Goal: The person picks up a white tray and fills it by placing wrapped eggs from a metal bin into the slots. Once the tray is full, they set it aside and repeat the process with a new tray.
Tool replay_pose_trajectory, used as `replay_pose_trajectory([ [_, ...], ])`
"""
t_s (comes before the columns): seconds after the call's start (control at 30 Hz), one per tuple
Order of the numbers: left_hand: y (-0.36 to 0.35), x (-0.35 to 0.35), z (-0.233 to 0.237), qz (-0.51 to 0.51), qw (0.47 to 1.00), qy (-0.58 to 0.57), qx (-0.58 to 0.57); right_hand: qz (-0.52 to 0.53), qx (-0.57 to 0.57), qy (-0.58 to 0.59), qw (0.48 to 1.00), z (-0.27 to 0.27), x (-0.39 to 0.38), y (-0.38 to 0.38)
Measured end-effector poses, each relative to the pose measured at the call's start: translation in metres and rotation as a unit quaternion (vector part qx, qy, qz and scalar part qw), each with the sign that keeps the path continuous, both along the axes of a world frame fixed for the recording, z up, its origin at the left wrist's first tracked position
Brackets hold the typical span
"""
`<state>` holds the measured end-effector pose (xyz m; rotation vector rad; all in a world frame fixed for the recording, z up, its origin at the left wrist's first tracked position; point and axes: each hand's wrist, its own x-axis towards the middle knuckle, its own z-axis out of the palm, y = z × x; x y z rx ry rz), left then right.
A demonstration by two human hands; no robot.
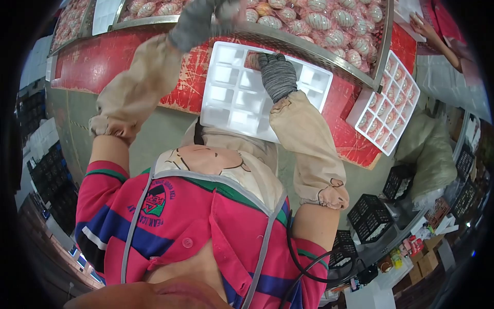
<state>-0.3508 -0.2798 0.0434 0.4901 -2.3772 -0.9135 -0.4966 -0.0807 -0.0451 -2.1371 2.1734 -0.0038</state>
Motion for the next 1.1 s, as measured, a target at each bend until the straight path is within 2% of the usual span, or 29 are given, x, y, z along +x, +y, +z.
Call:
replay_pose_trajectory([
  [0.03,0.016,0.011,0.005,-0.077,0.988,0.002,-0.136,-0.005,0.021,-0.021,1.0,0.002,-0.001,-0.002],
  [0.07,0.026,0.018,0.008,-0.154,0.95,0.003,-0.27,-0.012,0.039,-0.042,0.998,0.002,0.0,-0.005],
  [0.1,0.041,0.029,-0.024,-0.076,0.969,-0.013,-0.234,-0.008,-0.008,-0.036,0.999,-0.002,-0.001,-0.002],
  [0.13,0.047,0.034,-0.043,-0.095,0.964,-0.041,-0.243,-0.006,-0.009,-0.036,0.999,-0.001,-0.002,-0.002],
  [0.17,0.054,0.039,-0.065,-0.088,0.955,-0.123,-0.254,-0.015,-0.005,-0.068,0.998,0.0,-0.004,-0.002],
  [0.2,0.059,0.04,-0.068,-0.08,0.94,-0.204,-0.263,-0.023,-0.001,-0.098,0.995,0.006,-0.003,-0.004],
  [0.23,0.056,0.044,-0.07,-0.077,0.94,-0.203,-0.262,-0.041,-0.075,-0.128,0.988,0.012,-0.001,0.0],
  [0.3,0.051,0.059,-0.069,0.023,0.986,-0.049,-0.158,-0.047,-0.086,-0.165,0.981,0.031,0.01,-0.002],
  [0.33,0.049,0.064,-0.07,0.024,0.986,-0.051,-0.154,-0.054,-0.097,-0.205,0.972,0.042,0.017,-0.007],
  [0.4,0.044,0.072,-0.072,0.072,0.981,-0.153,-0.098,-0.041,-0.082,-0.215,0.972,0.042,0.027,-0.019],
  [0.43,0.043,0.072,-0.073,0.053,0.978,-0.195,-0.058,-0.031,-0.024,-0.196,0.98,0.037,0.029,-0.027],
  [0.47,0.043,0.071,-0.073,0.055,0.978,-0.193,-0.058,-0.023,0.031,-0.174,0.984,0.032,0.029,-0.035],
  [0.53,0.051,0.069,-0.076,0.083,0.958,-0.272,0.022,-0.032,0.031,-0.156,0.987,0.031,0.033,-0.047],
  [0.57,0.052,0.069,-0.08,0.102,0.956,-0.269,0.06,-0.025,0.087,-0.143,0.986,0.032,0.032,-0.052],
  [0.6,0.053,0.068,-0.085,0.102,0.956,-0.268,0.063,-0.018,0.143,-0.127,0.981,0.033,0.031,-0.057],
  [0.73,0.048,0.067,-0.096,0.075,0.953,-0.291,0.047,-0.013,0.158,-0.09,0.983,0.02,0.031,-0.065],
  [0.83,0.042,0.065,-0.088,0.047,0.951,-0.306,0.02,0.012,0.144,-0.102,0.984,0.013,0.031,-0.066],
  [0.9,0.039,0.058,-0.081,0.038,0.946,-0.322,0.008,0.021,0.099,-0.057,0.993,0.005,0.034,-0.068],
  [0.97,0.037,0.048,-0.076,0.034,0.91,-0.414,0.005,0.024,0.072,-0.019,0.997,-0.011,0.035,-0.068],
  [1.0,0.035,0.045,-0.074,0.034,0.91,-0.413,0.004,0.026,0.044,0.019,0.999,-0.008,0.037,-0.071],
  [1.03,0.035,0.042,-0.072,0.03,0.896,-0.443,-0.002,0.026,0.045,0.018,0.998,-0.005,0.039,-0.073],
  [1.1,0.033,0.037,-0.074,0.027,0.881,-0.472,-0.009,-0.046,0.121,-0.102,0.986,0.008,0.045,-0.085],
])
